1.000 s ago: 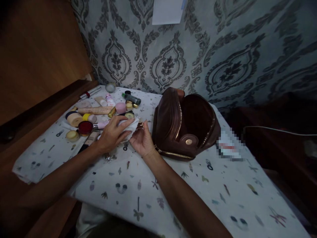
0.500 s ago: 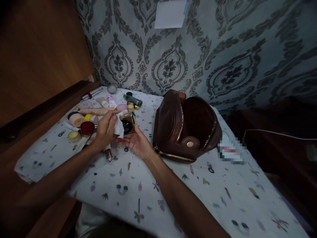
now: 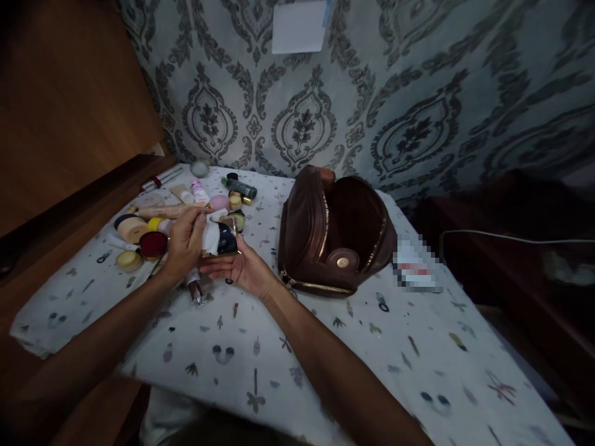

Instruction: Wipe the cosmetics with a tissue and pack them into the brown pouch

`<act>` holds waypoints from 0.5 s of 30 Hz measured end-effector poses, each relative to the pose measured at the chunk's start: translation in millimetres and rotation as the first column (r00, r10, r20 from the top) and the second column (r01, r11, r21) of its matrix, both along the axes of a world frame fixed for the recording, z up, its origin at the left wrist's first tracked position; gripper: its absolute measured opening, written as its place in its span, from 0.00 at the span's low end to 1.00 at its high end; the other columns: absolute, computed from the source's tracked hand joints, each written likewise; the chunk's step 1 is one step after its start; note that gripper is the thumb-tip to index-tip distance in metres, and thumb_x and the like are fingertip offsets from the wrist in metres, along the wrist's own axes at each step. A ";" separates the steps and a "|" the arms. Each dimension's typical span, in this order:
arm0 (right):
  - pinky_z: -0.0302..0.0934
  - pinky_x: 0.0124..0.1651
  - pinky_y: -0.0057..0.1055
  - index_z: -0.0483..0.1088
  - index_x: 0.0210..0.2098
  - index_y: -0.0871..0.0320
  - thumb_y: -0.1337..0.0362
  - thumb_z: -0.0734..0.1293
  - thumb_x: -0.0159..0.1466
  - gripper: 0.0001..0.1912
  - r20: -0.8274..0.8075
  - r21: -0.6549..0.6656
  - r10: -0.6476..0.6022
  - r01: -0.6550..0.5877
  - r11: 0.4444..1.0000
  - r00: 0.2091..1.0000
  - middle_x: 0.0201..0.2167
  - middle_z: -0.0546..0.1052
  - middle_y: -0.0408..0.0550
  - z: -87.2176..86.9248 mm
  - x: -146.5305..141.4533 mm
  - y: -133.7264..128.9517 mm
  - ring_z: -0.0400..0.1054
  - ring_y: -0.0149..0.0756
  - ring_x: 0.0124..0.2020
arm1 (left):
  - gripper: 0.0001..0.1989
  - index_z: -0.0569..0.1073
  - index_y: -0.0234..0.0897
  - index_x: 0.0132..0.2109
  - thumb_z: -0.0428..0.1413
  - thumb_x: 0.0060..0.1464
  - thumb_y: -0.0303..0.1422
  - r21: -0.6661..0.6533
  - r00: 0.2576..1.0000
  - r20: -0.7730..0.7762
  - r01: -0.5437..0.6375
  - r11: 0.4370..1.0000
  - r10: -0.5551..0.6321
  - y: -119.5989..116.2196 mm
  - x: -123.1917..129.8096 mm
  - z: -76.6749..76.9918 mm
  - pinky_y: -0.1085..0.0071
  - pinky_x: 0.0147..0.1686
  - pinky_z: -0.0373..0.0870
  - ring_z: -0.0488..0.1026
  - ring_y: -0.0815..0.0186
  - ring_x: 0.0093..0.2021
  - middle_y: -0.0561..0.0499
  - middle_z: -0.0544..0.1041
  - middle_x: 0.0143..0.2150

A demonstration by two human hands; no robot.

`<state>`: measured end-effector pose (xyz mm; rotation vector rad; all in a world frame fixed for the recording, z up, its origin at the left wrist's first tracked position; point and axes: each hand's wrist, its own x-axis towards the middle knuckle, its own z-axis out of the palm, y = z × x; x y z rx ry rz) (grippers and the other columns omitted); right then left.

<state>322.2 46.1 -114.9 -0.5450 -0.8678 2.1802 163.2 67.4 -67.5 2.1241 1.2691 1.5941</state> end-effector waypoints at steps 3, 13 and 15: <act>0.70 0.47 0.33 0.78 0.40 0.70 0.37 0.50 0.69 0.43 -0.020 -0.014 -0.011 0.011 1.000 1.000 0.39 0.82 0.64 -0.7 -2.1 1.0 0.79 0.41 0.42 | 0.14 0.73 0.39 0.43 0.45 0.68 0.39 0.030 1.000 -0.031 0.003 1.000 -0.002 0.9 -0.5 -0.8 0.63 0.49 0.66 0.72 0.59 0.46 0.47 0.76 0.41; 0.70 0.50 0.36 0.73 0.37 0.59 0.45 0.78 0.51 0.26 -0.114 0.170 -0.149 0.167 0.971 0.982 0.33 0.82 0.44 16.8 -9.4 -11.6 0.79 0.36 0.33 | 0.14 0.69 0.39 0.34 0.51 0.62 0.43 -0.287 0.930 0.365 0.058 0.956 0.054 2.1 0.4 6.1 0.74 0.25 0.59 0.59 0.69 0.26 0.57 0.64 0.27; 0.70 0.50 0.38 0.69 0.30 0.59 0.46 0.79 0.49 0.25 -0.117 0.200 -0.192 0.212 0.957 0.974 0.30 0.80 0.41 16.1 -8.3 -12.7 0.78 0.34 0.32 | 0.13 0.68 0.39 0.34 0.52 0.62 0.43 -0.327 0.908 0.413 0.076 0.942 0.070 0.4 3.4 6.7 0.74 0.25 0.59 0.59 0.70 0.26 0.57 0.64 0.27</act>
